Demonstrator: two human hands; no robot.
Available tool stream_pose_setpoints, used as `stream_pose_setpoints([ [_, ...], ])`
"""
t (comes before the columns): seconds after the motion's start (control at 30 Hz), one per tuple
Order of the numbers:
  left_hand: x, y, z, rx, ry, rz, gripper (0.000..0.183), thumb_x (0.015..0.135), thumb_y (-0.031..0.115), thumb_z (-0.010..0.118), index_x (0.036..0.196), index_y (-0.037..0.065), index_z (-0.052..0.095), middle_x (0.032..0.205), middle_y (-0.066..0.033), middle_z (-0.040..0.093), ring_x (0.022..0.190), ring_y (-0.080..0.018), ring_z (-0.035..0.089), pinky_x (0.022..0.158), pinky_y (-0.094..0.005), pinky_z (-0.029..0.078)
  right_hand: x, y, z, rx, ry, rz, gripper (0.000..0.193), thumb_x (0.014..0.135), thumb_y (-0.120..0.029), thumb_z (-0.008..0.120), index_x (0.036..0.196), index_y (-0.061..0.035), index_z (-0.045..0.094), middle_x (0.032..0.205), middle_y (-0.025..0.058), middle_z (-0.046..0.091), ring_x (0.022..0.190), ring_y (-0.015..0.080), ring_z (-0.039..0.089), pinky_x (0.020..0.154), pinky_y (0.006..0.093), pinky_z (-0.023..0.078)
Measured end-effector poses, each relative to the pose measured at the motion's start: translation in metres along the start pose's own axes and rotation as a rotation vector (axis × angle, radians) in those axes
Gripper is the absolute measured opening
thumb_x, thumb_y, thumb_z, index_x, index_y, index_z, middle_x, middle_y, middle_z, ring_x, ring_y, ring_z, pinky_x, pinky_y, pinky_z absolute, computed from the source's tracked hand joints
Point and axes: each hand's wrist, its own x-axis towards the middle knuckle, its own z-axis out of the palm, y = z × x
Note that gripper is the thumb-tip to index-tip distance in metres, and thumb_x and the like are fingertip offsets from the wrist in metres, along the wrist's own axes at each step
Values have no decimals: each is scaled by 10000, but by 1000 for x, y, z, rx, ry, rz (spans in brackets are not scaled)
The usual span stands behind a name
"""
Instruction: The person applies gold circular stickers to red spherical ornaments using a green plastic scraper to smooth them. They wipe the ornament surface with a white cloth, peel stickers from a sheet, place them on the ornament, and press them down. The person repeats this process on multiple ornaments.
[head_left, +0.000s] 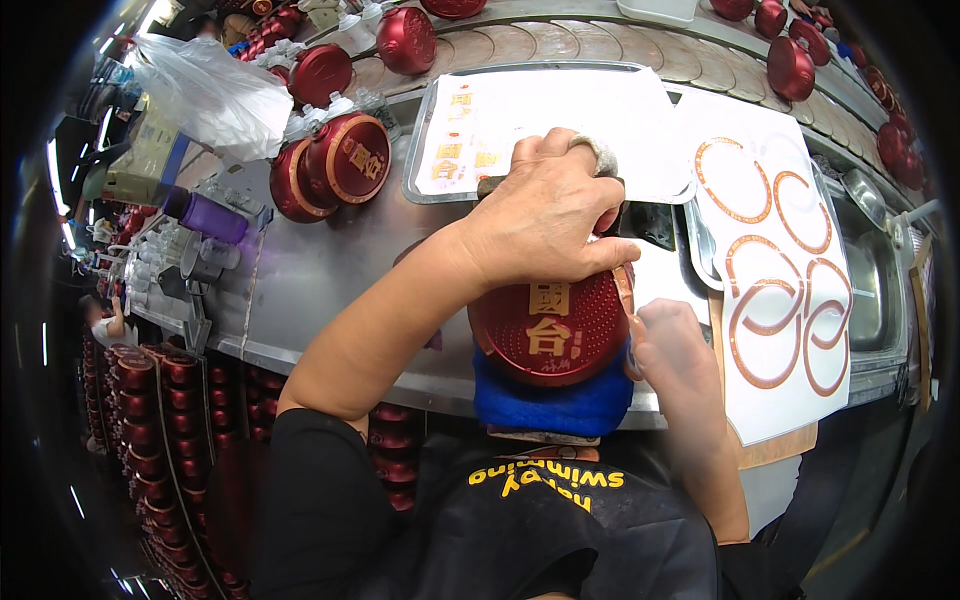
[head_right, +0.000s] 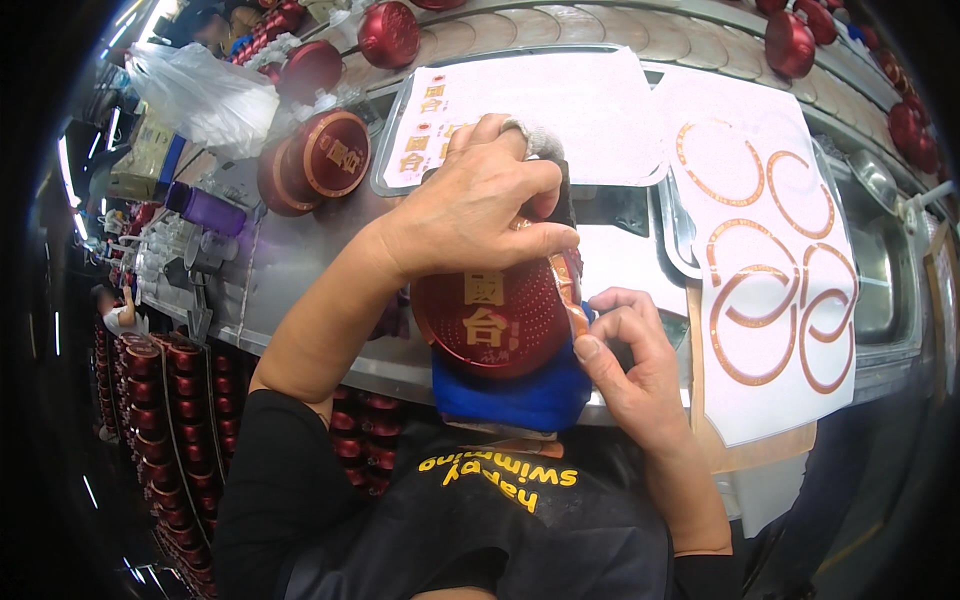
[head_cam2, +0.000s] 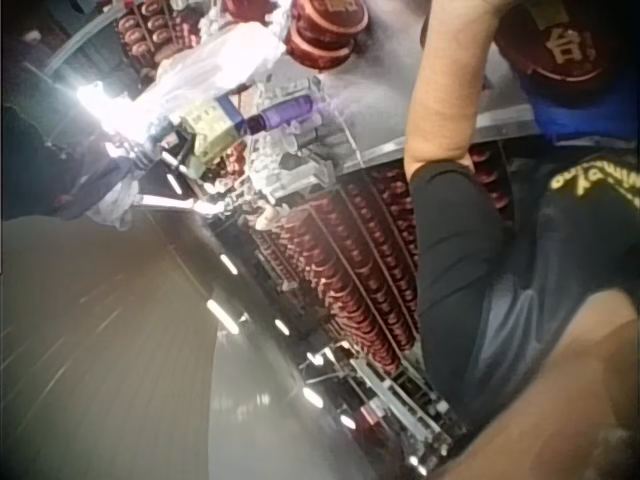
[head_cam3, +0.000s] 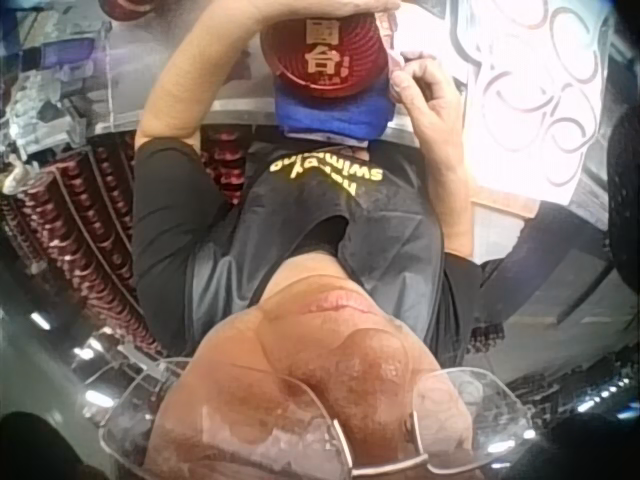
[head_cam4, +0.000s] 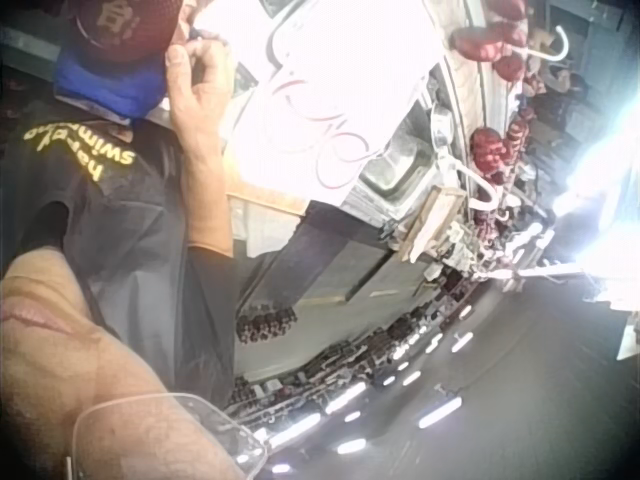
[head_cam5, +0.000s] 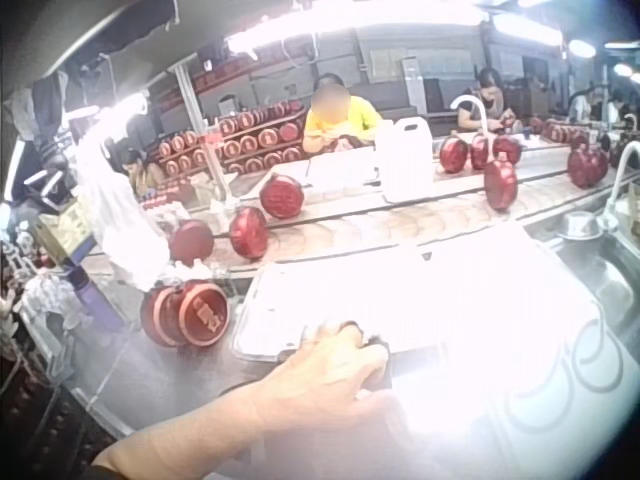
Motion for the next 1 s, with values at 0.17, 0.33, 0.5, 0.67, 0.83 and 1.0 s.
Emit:
stream_pose_setpoints([
  [0.17, 1, 3, -6, -122, -96, -90, 513, 831, 532, 735, 863, 19, 736, 1000, -247, 648, 1207, -417, 496, 1040, -551, 361, -2, -2, 0, -29, 8, -49, 149, 959, -156, 716, 914, -41, 634, 1203, 138, 540, 1158, 214, 524, 1006, 334, 402],
  [0.33, 2, 7, -7, -39, -99, -67, 559, 812, 545, 730, 892, -8, 743, 1014, -261, 655, 1194, -413, 504, 1032, -553, 359, -4, -5, 0, -86, 16, -93, 152, 955, -161, 718, 914, -40, 636, 1199, 143, 543, 1160, 216, 526, 982, 338, 415],
  [0.5, 2, 12, -4, -5, -97, -90, 575, 803, 547, 725, 917, -17, 742, 1029, -267, 663, 1203, -412, 507, 1019, -533, 362, -6, -7, -1, -250, 3, -238, 145, 968, -72, 644, 1071, 18, 597, 1220, 95, 508, 1034, 157, 540, 863, 310, 468],
  [0.67, 1, 15, -6, -28, -98, -99, 589, 798, 543, 728, 936, -30, 743, 1030, -267, 672, 1196, -406, 514, 1011, -522, 362, -8, -7, 3, -78, 38, -52, 128, 939, -118, 719, 908, -33, 629, 1201, 137, 545, 1080, 186, 547, 919, 299, 439],
  [0.83, 0, 18, -1, 63, -61, -85, 627, 797, 559, 731, 963, -46, 742, 1032, -276, 673, 1189, -401, 522, 1013, -528, 364, -5, -2, 5, -187, -14, -130, 128, 938, -114, 715, 908, -34, 620, 1189, 120, 541, 1076, 192, 549, 929, 310, 439],
  [1.0, 0, 19, 2, 50, -32, -104, 632, 790, 554, 740, 957, -56, 738, 1046, -277, 672, 1184, -405, 525, 1022, -532, 358, -6, 1, 3, -187, -28, -108, 146, 943, -136, 721, 915, -33, 621, 1184, 114, 540, 1079, 197, 545, 934, 316, 438],
])
